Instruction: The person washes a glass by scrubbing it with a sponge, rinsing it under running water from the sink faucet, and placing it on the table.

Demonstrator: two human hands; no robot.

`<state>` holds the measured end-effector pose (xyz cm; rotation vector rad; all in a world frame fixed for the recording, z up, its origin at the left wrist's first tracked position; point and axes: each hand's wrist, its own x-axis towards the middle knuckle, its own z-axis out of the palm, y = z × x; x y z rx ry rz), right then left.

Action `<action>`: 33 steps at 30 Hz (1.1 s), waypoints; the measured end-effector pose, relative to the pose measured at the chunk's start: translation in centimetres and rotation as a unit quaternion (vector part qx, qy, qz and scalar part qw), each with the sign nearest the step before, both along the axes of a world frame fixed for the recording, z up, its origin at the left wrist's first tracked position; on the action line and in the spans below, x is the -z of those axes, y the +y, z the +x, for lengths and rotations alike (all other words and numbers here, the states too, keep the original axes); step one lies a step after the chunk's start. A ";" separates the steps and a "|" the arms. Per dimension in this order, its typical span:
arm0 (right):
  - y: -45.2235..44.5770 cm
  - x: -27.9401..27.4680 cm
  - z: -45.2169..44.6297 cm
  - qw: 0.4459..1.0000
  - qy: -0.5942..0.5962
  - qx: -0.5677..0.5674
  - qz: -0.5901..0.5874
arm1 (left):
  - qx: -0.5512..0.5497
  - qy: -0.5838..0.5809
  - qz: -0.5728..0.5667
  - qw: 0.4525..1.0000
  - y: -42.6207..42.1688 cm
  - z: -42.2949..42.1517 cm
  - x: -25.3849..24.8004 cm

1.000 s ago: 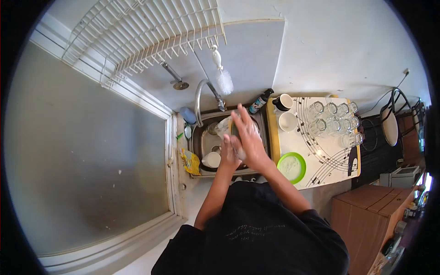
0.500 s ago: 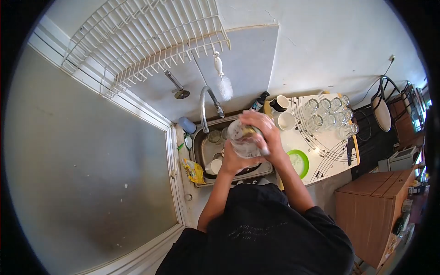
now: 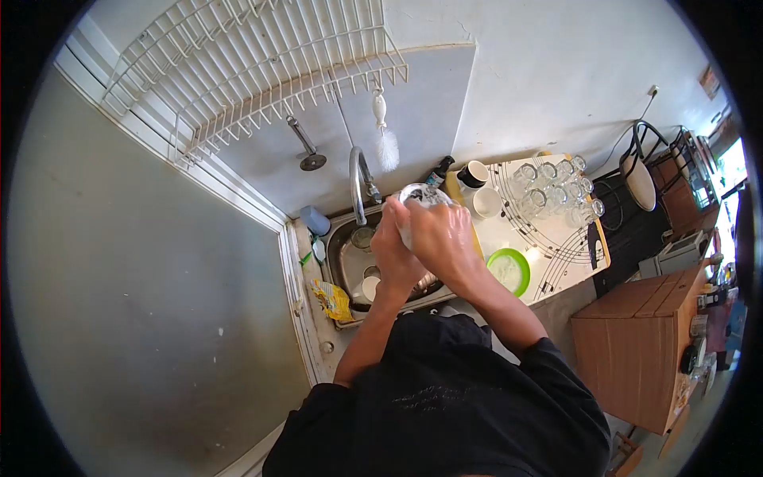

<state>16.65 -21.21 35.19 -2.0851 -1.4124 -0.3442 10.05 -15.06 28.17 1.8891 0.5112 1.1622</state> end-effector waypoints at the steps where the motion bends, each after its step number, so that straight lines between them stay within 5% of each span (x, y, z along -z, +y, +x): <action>1: 0.7 0.2 -0.3 0.999 0.000 0.027 0.018 | 0.003 0.000 0.000 1.000 0.2 -0.1 -0.3; 8: 2.0 1.0 2.2 0.978 0.063 -0.179 0.089 | -0.012 0.123 -0.065 0.990 2.2 -2.5 -0.9; 10: 2.1 1.5 3.5 0.946 0.137 -0.276 0.099 | 0.181 0.037 -0.146 0.972 4.2 -2.4 0.8; 11: 1.9 1.7 4.4 0.946 0.138 -0.277 0.097 | 0.180 0.036 -0.148 0.972 4.8 -2.4 1.3; 14: 1.4 2.8 6.4 0.902 0.170 -0.396 0.019 | 0.421 -0.036 -0.390 0.818 5.2 -2.8 1.5; 19: 1.5 6.3 6.0 0.907 0.103 -0.380 0.151 | 0.474 -0.010 -0.453 0.755 4.8 -2.7 3.4; 22: 1.5 6.1 4.5 0.888 0.386 -0.169 0.186 | 0.549 -0.088 -0.518 0.650 4.4 -1.6 4.6; 26: 1.9 2.4 4.9 0.942 0.297 -0.137 0.071 | 0.456 -0.048 -0.506 0.730 4.3 -0.9 3.6; 28: 2.0 2.0 5.2 0.973 0.181 -0.141 0.011 | 0.323 -0.001 -0.307 0.895 4.4 0.1 2.9; 30: 1.8 1.2 4.5 0.989 0.027 -0.124 -0.070 | 0.261 0.038 -0.202 0.943 4.2 0.9 2.5; 31: 1.8 1.0 4.2 0.989 0.031 -0.125 -0.071 | 0.195 0.076 -0.092 0.974 4.0 1.1 2.2; 33: 2.0 1.1 4.0 0.994 0.070 -0.083 0.029 | 0.124 0.078 -0.084 0.986 2.9 1.3 1.3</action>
